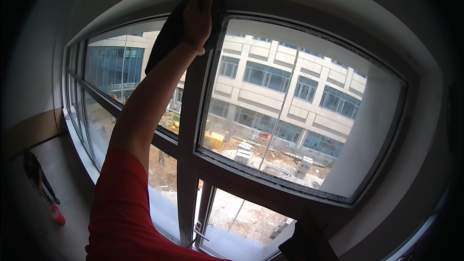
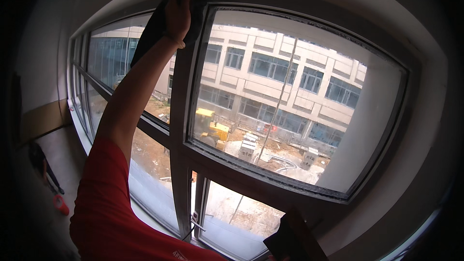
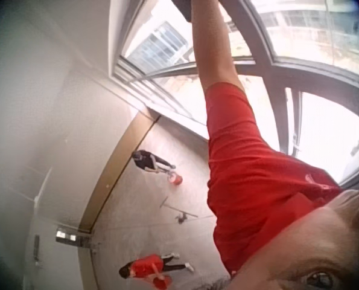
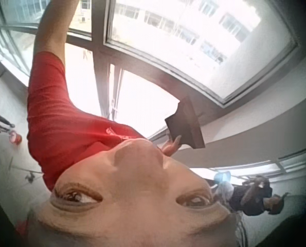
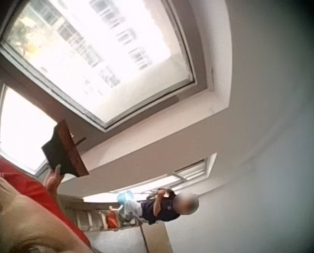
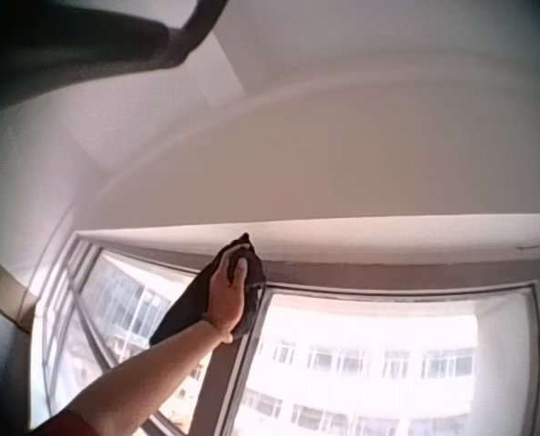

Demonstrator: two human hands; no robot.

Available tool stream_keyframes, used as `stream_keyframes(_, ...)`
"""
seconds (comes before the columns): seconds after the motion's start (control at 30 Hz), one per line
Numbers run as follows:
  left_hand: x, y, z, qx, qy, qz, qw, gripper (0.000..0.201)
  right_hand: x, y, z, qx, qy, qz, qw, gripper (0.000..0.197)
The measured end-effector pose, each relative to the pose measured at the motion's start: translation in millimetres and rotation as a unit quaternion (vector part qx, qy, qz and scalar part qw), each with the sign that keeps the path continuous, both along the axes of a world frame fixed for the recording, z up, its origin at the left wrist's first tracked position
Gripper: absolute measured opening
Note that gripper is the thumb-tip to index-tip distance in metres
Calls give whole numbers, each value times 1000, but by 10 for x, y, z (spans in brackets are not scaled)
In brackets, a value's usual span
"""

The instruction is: The person cleans a large window using a long-handled squeegee, a green scrubber, and a black cloth. They wipe the glass and the window frame, then use a squeegee to remove water. Another person is visible in the background cleaning a different window.

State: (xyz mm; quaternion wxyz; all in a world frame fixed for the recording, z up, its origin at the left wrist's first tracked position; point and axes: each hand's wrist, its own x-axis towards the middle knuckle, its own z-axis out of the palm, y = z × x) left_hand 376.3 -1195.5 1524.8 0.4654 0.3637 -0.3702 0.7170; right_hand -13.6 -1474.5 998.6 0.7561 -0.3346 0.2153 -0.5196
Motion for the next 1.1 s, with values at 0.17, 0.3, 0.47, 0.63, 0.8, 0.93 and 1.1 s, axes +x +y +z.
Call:
stream_keyframes(0.17,841,139,499,-49,80,155,983,41,-2,-156,-122,35,13,7,999,50)
stream_keyframes(0.3,865,-184,635,17,142,382,913,39,31,-190,-169,74,24,-9,997,42)
stream_keyframes(0.47,324,-1435,605,-49,-69,392,916,30,154,-351,-200,91,61,20,994,38)
stream_keyframes(0.63,-559,-2983,356,37,-28,171,984,64,220,-408,-129,41,3,61,997,36)
stream_keyframes(0.8,-543,-2603,449,237,-213,-66,946,45,14,-419,-143,53,-1,17,998,33)
stream_keyframes(0.93,111,-1636,308,163,-121,28,979,53,-196,-465,-297,74,9,-23,997,28)
stream_keyframes(1.1,-258,-1770,210,160,-70,147,974,46,-302,-451,-240,91,20,-34,995,22)
